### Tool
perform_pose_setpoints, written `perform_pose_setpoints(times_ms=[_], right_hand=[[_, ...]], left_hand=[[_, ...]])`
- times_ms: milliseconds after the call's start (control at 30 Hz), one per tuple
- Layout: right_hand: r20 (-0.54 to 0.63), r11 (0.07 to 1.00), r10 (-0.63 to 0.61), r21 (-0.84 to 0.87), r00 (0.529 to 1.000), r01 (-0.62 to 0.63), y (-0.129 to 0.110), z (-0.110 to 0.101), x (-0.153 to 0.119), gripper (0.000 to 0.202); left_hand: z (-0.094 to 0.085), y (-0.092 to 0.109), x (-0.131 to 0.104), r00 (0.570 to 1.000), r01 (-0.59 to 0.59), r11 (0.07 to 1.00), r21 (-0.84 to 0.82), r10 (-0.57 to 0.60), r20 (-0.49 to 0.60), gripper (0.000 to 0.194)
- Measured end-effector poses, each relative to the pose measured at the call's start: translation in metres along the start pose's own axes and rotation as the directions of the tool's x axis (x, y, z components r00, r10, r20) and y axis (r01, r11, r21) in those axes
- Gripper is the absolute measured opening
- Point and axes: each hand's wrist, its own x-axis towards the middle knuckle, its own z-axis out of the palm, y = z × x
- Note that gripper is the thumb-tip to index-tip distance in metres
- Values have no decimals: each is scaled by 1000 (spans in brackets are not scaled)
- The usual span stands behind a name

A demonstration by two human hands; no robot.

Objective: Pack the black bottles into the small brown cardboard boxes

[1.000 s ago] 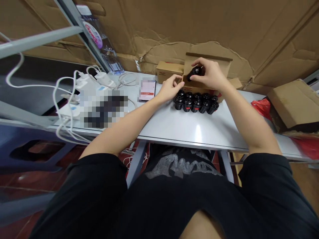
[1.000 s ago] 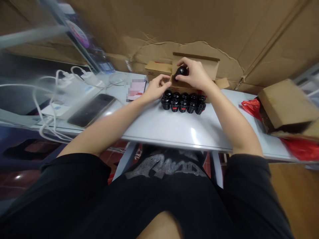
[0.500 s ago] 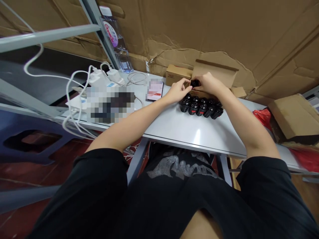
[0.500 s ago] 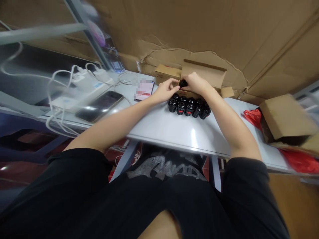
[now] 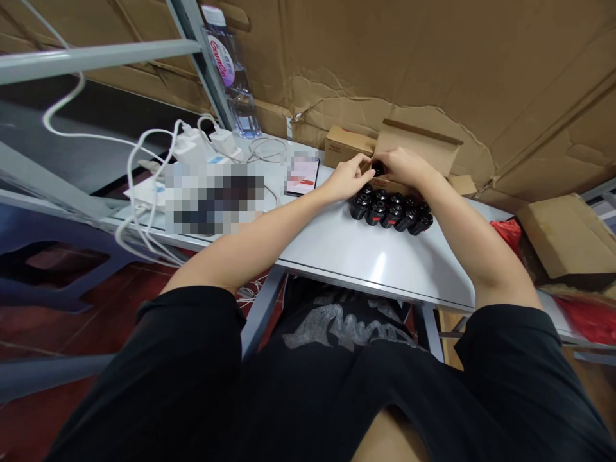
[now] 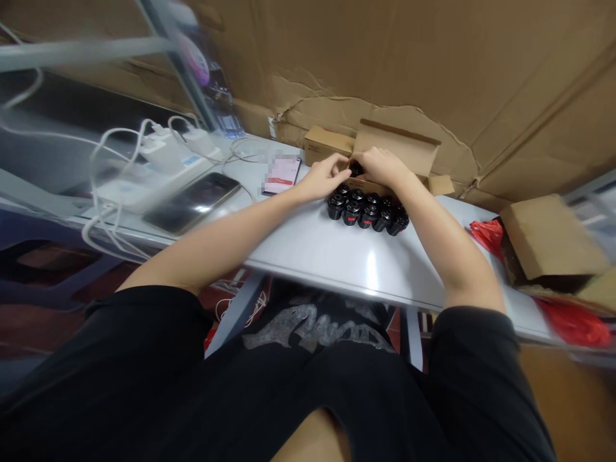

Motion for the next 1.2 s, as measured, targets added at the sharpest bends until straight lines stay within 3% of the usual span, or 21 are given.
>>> perform_pose_setpoints(times_ms=[233,467,533,633,767,867,1000,1200], right_hand=[[-20,990,69,127,997,-66,13,15,2,57],[-27,982,99,165,995,-94,17,16,0,20],[-26,978,102,184,994,-95,16,14,-2,20],[-60,968,91,241,994,-74,14,9,-7,18],[-84,954,95,292,992,-66,16,-4,-17,6],[-75,939,93,339,993,-63,18,-18,-27,12],[-47,926,65,375,997,-42,16,-38,-44,22],[-46,896,122,435,991,-90,6,-62,-62,28]], left_hand=[[4,-4,4,1000,-2,999,-40,1,-24,40],[7,-14,10,997,-57,995,-77,54,-47,31],[5,-13,9,997,-70,995,-68,68,-37,32],[-10,-5,6,995,-96,995,-29,95,-26,36],[-45,9,3,977,-212,976,51,213,-15,36],[-63,15,-2,962,-245,969,33,239,132,25],[-66,19,-12,909,-215,976,38,185,374,30],[-68,21,-22,850,-284,934,216,141,507,46]])
